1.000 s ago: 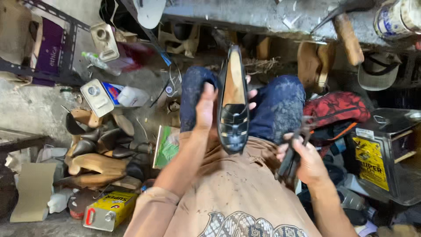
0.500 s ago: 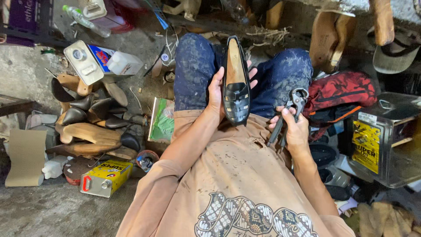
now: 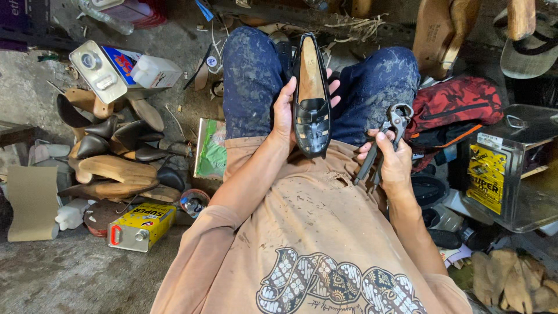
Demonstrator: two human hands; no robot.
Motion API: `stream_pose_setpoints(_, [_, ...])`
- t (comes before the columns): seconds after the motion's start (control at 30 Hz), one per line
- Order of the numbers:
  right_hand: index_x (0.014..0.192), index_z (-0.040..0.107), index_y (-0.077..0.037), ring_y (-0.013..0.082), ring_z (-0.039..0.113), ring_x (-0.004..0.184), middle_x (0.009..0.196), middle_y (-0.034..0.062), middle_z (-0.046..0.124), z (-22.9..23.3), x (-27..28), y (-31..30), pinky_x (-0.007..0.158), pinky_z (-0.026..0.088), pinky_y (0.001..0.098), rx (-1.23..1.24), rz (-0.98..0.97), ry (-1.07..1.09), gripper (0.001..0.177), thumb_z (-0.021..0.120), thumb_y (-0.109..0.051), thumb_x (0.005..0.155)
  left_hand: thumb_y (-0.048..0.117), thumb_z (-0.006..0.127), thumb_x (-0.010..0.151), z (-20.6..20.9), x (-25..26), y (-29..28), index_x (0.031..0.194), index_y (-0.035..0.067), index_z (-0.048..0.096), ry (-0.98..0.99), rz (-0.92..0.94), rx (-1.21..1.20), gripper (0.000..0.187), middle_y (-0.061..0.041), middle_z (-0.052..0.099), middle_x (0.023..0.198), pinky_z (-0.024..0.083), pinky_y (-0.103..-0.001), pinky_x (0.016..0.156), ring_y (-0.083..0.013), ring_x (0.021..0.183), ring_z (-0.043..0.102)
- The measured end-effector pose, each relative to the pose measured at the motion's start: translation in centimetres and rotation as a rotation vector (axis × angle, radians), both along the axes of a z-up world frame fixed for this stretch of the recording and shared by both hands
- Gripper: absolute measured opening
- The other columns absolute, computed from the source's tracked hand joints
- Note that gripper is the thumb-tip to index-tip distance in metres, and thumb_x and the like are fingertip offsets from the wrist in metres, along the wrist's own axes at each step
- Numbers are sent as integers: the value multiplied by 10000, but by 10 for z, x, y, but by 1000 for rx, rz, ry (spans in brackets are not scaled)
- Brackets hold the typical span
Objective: The person sits on the floor and uses pliers to pull and adjust the sole of a black shoe. They repeatedly grip the edge of the sole with the pliers and pull it away from the upper part of the shoe, working around the perimeter.
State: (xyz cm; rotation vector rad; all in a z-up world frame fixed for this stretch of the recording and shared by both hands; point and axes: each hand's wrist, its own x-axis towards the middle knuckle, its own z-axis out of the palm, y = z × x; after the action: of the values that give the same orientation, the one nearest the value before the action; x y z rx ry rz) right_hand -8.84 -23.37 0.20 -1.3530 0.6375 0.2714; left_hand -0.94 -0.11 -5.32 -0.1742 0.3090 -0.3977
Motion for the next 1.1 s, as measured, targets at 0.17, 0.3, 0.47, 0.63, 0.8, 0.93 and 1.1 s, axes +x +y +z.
stream_pose_setpoints(0.17, [1130,669,58,265,742,651,778,248,687,14,3,9,604,643,408,-31,19,3,275,637,-192,1018,495,579,1029,97,-23,7,1516,59,398,403,-171,-109,678,-224,415,1573,363,-713,1161,-494,1392,455])
stream_pose_setpoints(0.3, [1013,709,-24,173,641,655,785,145,681,20,-1,18,612,606,361,-187,162,34,218,746,-223,935,637,421,1052,157,-68,28,1480,-8,390,161,-482,-55,775,-279,341,1627,520,-657,994,-527,1346,484])
stream_pose_setpoints(0.47, [1062,670,76,311,744,586,714,283,697,28,-5,17,542,641,440,94,190,68,207,638,-110,976,204,685,964,133,-11,36,1369,4,556,-423,33,1462,470,-143,648,1148,630,-290,676,-217,931,708])
stream_pose_setpoints(0.63, [1083,665,93,318,752,597,725,283,701,21,-10,11,529,645,459,151,176,29,224,637,-104,981,317,740,916,78,36,11,1437,104,558,-809,79,1905,591,-162,588,1409,419,-476,1188,-352,1369,545])
stream_pose_setpoints(0.8, [1065,687,89,303,747,607,727,285,700,23,-11,11,539,641,443,37,156,-20,209,655,-92,966,131,711,801,116,29,11,1340,152,643,-597,-25,1597,544,-121,718,1174,508,-417,1059,-261,1164,680])
stream_pose_setpoints(0.93, [1104,698,77,272,746,644,748,268,713,58,-11,11,588,636,425,-64,205,-26,217,682,-74,949,133,795,857,164,21,21,1330,114,664,-539,137,1427,491,-72,732,1195,518,-316,1049,-124,1154,665])
stream_pose_setpoints(1.1, [947,785,-104,160,649,748,744,81,737,97,-4,-10,789,540,374,-506,543,-149,255,624,-287,1022,189,793,870,145,19,9,1331,105,662,-510,135,1416,487,-93,736,1149,544,-330,997,-131,1087,663])
